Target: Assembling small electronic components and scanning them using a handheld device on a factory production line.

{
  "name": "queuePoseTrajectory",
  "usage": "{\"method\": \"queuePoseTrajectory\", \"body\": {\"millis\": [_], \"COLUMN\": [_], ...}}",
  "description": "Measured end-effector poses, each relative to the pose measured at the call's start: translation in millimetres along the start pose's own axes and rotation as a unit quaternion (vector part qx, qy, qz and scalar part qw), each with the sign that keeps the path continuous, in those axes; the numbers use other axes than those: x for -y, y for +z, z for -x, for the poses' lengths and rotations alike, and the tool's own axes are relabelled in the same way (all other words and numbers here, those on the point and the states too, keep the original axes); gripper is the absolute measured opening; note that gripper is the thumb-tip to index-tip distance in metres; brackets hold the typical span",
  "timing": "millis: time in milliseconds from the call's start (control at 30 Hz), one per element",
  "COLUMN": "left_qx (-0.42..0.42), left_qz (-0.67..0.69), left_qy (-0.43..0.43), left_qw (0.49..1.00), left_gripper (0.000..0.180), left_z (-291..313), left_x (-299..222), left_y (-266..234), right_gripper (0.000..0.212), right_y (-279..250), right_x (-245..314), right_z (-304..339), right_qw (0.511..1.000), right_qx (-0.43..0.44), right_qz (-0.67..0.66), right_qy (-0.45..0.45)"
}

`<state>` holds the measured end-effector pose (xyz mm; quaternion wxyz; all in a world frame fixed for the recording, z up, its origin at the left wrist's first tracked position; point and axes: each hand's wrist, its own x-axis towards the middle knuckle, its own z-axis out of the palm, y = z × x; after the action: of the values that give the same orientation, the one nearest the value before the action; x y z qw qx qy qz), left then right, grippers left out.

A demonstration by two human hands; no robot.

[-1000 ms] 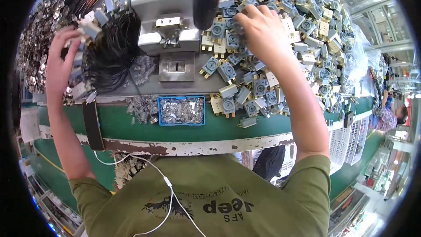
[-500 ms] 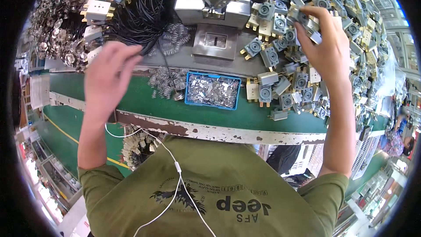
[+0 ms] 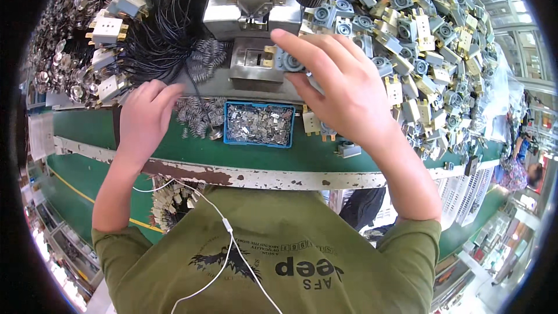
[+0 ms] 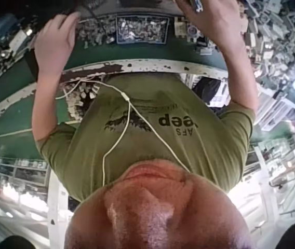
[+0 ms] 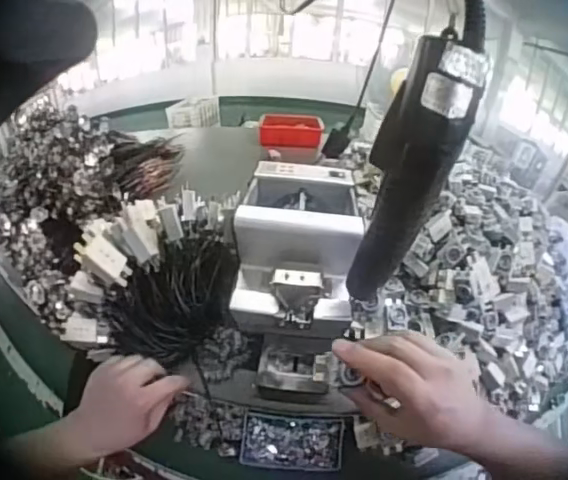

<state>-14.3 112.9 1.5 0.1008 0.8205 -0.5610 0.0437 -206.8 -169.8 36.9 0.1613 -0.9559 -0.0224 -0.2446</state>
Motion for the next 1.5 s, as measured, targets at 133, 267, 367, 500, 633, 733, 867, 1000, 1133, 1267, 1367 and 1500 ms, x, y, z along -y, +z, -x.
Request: {"method": "queuePoseTrajectory", "body": {"millis": [133,267,367,500,633,733,867,1000,1133,1267,1367,1500], "left_qx": [-0.072,-0.027,-0.031,-0.029,-0.018,-0.017,-0.004,0.018,0.03,0.045,0.044,0.087], "left_qz": [0.15,0.239,0.214,0.252,0.269,0.276,0.289,0.427,0.535,0.573,0.571,0.419], "left_qy": [0.013,-0.029,0.022,0.015,0.02,0.025,0.01,-0.053,-0.079,-0.053,-0.018,-0.041], "left_qw": [0.986,0.97,0.976,0.967,0.963,0.961,0.957,0.902,0.841,0.817,0.82,0.903], "left_gripper": [0.02,0.017,0.017,0.017,0.017,0.016,0.017,0.017,0.018,0.016,0.015,0.019], "left_z": [-12.7,-35.3,-39.7,-44.0,-51.1,-53.5,-56.3,-61.8,-70.2,-72.0,-67.0,-60.1], "left_x": [-3.8,-17.8,-13.1,-13.9,-16.9,-15.7,-16.8,-18.6,-13.3,2.1,7.8,0.8], "left_y": [-4.1,-10.5,-10.3,-5.3,-4.6,-3.8,-7.1,-12.2,-18.8,-22.5,-20.6,-23.9], "right_gripper": [0.053,0.046,0.044,0.043,0.035,0.033,0.035,0.04,0.035,0.025,0.022,0.023], "right_y": [14.2,40.7,36.8,31.7,44.6,50.1,51.1,51.7,62.1,63.3,62.2,72.5], "right_x": [3.3,-2.3,0.9,-3.9,-0.1,1.2,3.6,25.4,35.1,37.2,38.1,36.4], "right_z": [-6.6,-6.9,-8.4,-12.9,-18.7,-15.3,-11.9,-28.4,-45.6,-48.1,-45.1,-39.5], "right_qw": [1.0,0.998,0.995,0.989,0.991,0.992,0.996,0.993,0.985,0.987,0.986,0.992], "right_qx": [0.026,0.058,0.099,0.137,0.129,0.1,0.07,0.024,-0.034,-0.054,-0.034,0.033], "right_qz": [-0.009,0.003,-0.031,-0.059,-0.001,0.046,0.029,-0.1,-0.166,-0.154,-0.161,-0.104], "right_qy": [0.008,0.012,0.017,0.02,0.041,0.063,0.051,0.053,0.032,0.015,0.036,0.069]}}
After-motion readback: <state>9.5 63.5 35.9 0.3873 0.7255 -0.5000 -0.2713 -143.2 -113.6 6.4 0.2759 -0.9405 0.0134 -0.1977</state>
